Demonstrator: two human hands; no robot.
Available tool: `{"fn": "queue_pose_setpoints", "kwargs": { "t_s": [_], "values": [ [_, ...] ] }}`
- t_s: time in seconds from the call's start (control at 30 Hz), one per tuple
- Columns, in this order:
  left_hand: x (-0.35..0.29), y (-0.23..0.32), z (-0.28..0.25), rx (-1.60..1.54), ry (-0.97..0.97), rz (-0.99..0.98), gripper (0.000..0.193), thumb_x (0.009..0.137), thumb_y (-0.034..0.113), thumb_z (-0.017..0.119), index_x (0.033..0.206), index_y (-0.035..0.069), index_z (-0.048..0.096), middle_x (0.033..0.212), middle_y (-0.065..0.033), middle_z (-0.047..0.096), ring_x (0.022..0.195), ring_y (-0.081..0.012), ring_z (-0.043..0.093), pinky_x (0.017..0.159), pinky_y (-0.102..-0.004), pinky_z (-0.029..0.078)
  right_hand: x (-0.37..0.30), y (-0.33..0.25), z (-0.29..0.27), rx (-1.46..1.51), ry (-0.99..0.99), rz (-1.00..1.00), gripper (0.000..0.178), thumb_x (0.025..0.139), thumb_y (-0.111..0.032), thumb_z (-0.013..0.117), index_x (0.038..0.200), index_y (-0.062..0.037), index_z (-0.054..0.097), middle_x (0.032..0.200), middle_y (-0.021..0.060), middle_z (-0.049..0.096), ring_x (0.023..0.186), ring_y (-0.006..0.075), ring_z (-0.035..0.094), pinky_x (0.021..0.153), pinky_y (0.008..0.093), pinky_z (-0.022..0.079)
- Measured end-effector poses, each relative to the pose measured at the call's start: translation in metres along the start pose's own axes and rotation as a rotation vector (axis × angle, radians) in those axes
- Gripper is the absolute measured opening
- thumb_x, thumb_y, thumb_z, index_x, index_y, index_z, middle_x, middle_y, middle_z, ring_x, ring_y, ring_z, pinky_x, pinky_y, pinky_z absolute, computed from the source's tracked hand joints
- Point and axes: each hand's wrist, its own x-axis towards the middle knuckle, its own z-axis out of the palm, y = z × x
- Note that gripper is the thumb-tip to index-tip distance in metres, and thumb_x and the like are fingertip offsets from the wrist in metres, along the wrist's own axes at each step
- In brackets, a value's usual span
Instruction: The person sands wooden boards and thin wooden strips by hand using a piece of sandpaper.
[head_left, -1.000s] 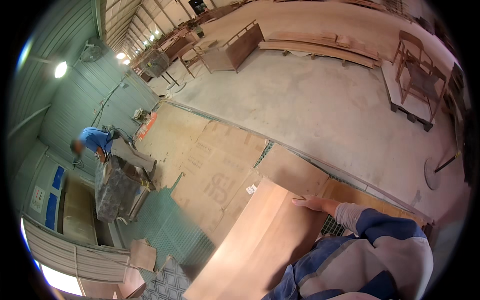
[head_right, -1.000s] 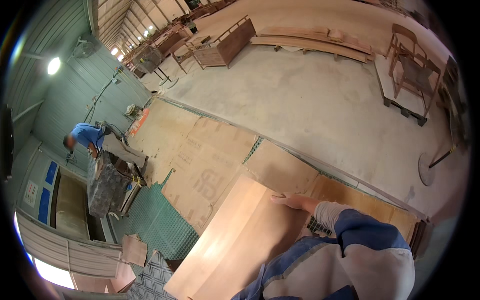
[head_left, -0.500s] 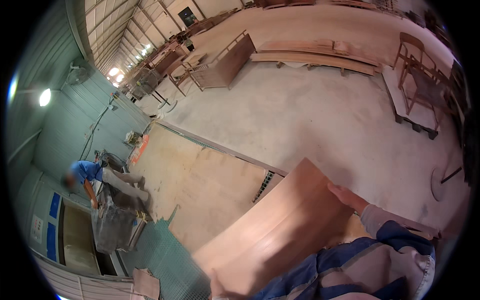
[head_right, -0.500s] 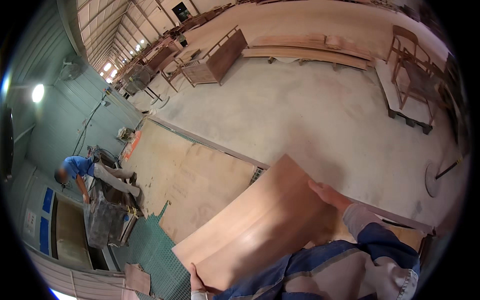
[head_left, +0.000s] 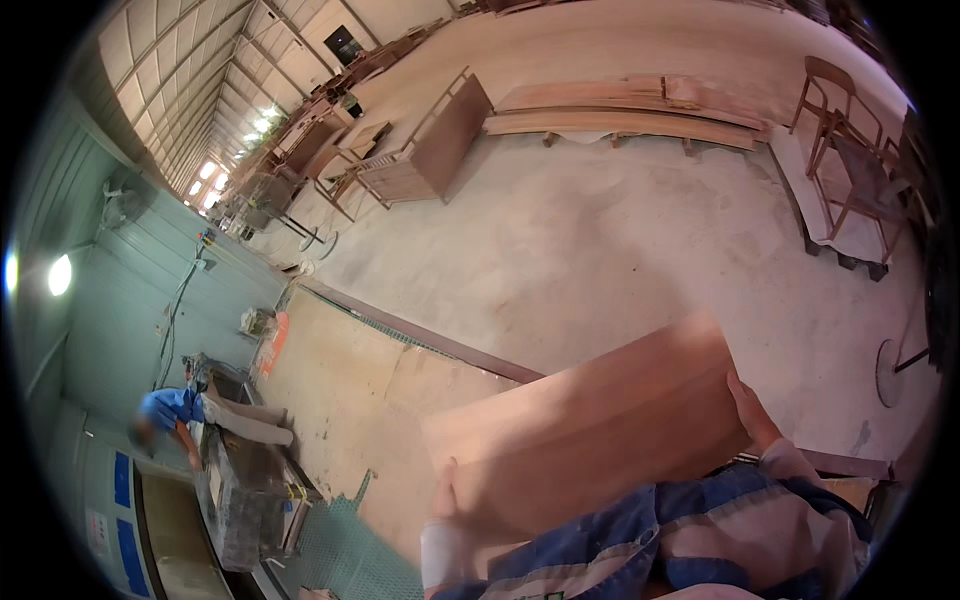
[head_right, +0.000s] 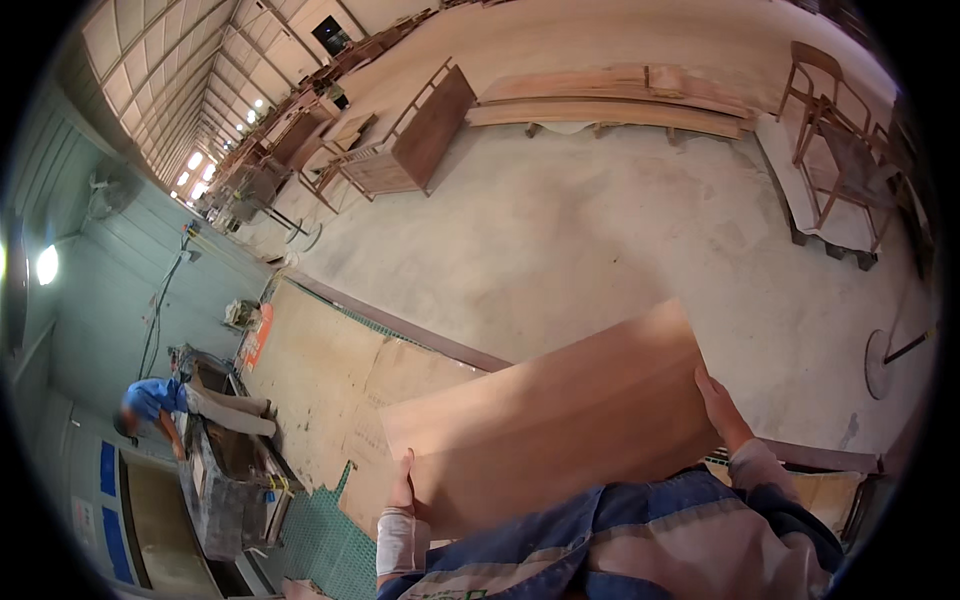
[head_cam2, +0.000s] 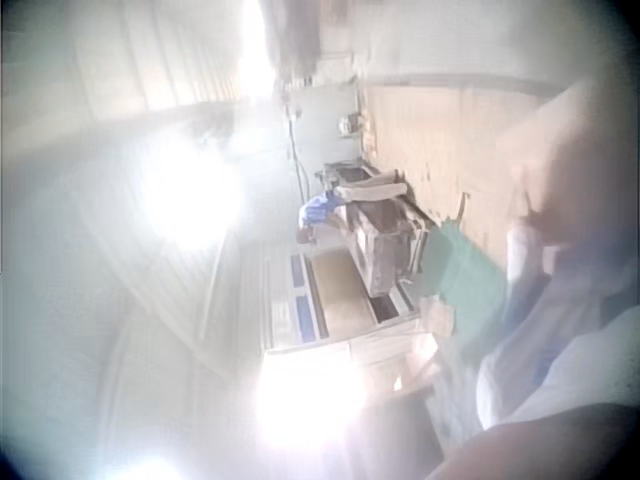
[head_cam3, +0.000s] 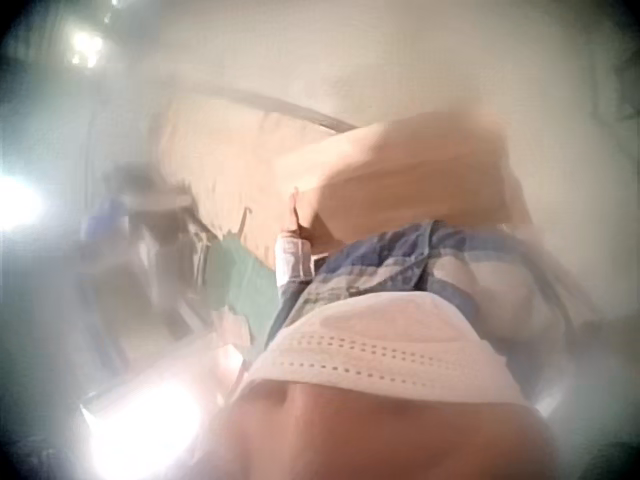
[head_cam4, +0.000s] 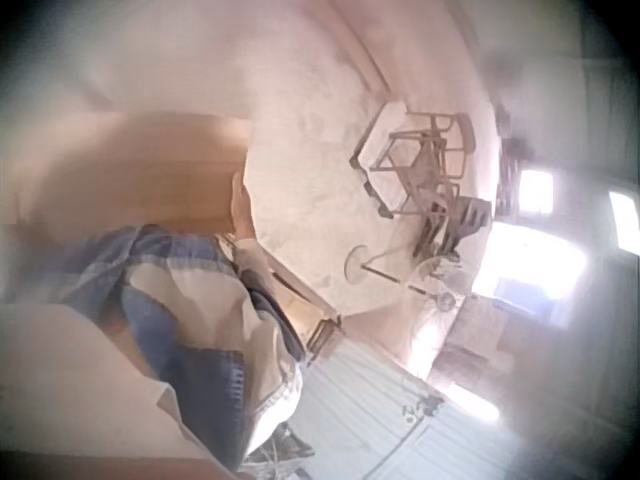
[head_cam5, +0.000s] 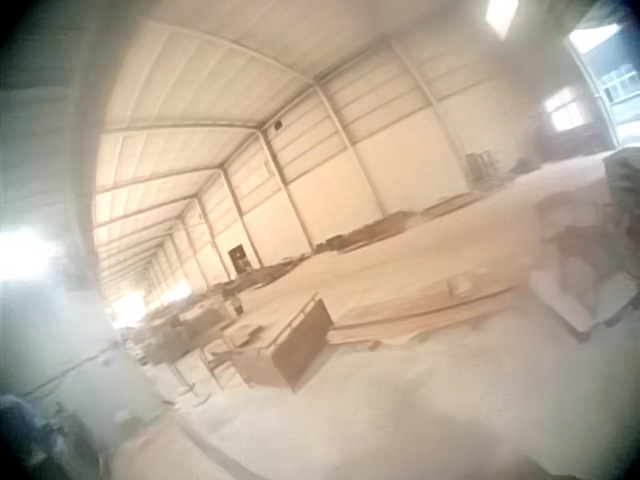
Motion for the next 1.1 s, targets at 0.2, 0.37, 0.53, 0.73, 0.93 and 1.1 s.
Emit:
{"fn": "queue_pose_setpoints", "kwargs": {
  "t_s": [0.2,0.37,0.53,0.73,0.93,1.1],
  "values": [
    [0.07,0.044,0.1,0.002,0.101,0.095,0.063,0.104,0.047,0.056,0.148,0.003,0.049,0.14,-0.0122,0.06,0.123,-0.0272,0.061,0.103,-0.0408,0.052,0.134,-0.031,0.001,0.033,-0.084,-0.015,0.068,0.108,-0.05,0.047,0.143,0.007,0.053,0.139,0.0135,0.062,0.125,0.0209,0.06,0.108,0.031,0.044],
    [0.169,0.008,0.133,-0.085,0.109,0.116,0.071,0.104,0.05,0.055,0.153,0.0,0.041,0.15,-0.0124,0.049,0.135,-0.0244,0.049,0.112,-0.0377,0.04,0.291,-0.062,-0.018,-0.102,-0.188,-0.047,0.071,0.108,-0.053,0.046,0.144,0.0081,0.052,0.141,0.0152,0.062,0.126,0.0224,0.06,0.11,0.0321,0.044],
    [0.247,-0.062,0.228,-0.187,0.128,0.235,0.075,0.104,0.053,0.053,0.158,0.003,0.036,0.16,-0.0112,0.041,0.145,-0.0273,0.04,0.119,-0.044,0.033,0.442,-0.101,-0.069,-0.265,-0.198,-0.112,0.074,0.107,-0.054,0.047,0.146,0.0084,0.051,0.146,0.0185,0.058,0.133,0.0246,0.055,0.113,0.0326,0.04],
    [0.296,0.002,0.328,-0.185,0.154,0.073,0.079,0.103,0.055,0.053,0.159,0.003,0.033,0.164,-0.0122,0.035,0.15,-0.0249,0.031,0.123,-0.0392,0.025,0.531,-0.149,-0.1,-0.243,-0.187,0.005,0.075,0.107,-0.056,0.047,0.145,0.0081,0.052,0.143,0.018,0.06,0.131,0.025,0.057,0.113,0.0335,0.04],
    [0.377,0.086,0.488,0.044,0.191,0.135,0.073,0.104,0.053,0.054,0.155,0.002,0.041,0.157,-0.0098,0.046,0.142,-0.0233,0.045,0.119,-0.0381,0.035,0.635,-0.183,-0.137,-0.229,-0.129,0.038,0.074,0.105,-0.059,0.047,0.137,0.0071,0.06,0.133,0.0172,0.067,0.125,0.0232,0.061,0.109,0.0352,0.043],
    [0.511,0.135,0.557,0.017,0.091,0.003,0.075,0.104,0.055,0.053,0.156,0.002,0.04,0.156,-0.0089,0.047,0.141,-0.0229,0.045,0.119,-0.0366,0.035,0.734,-0.228,-0.142,-0.372,0.054,0.103,0.078,0.102,-0.064,0.05,0.139,0.0045,0.06,0.134,0.0152,0.067,0.123,0.0222,0.062,0.107,0.0337,0.045]
  ]
}}
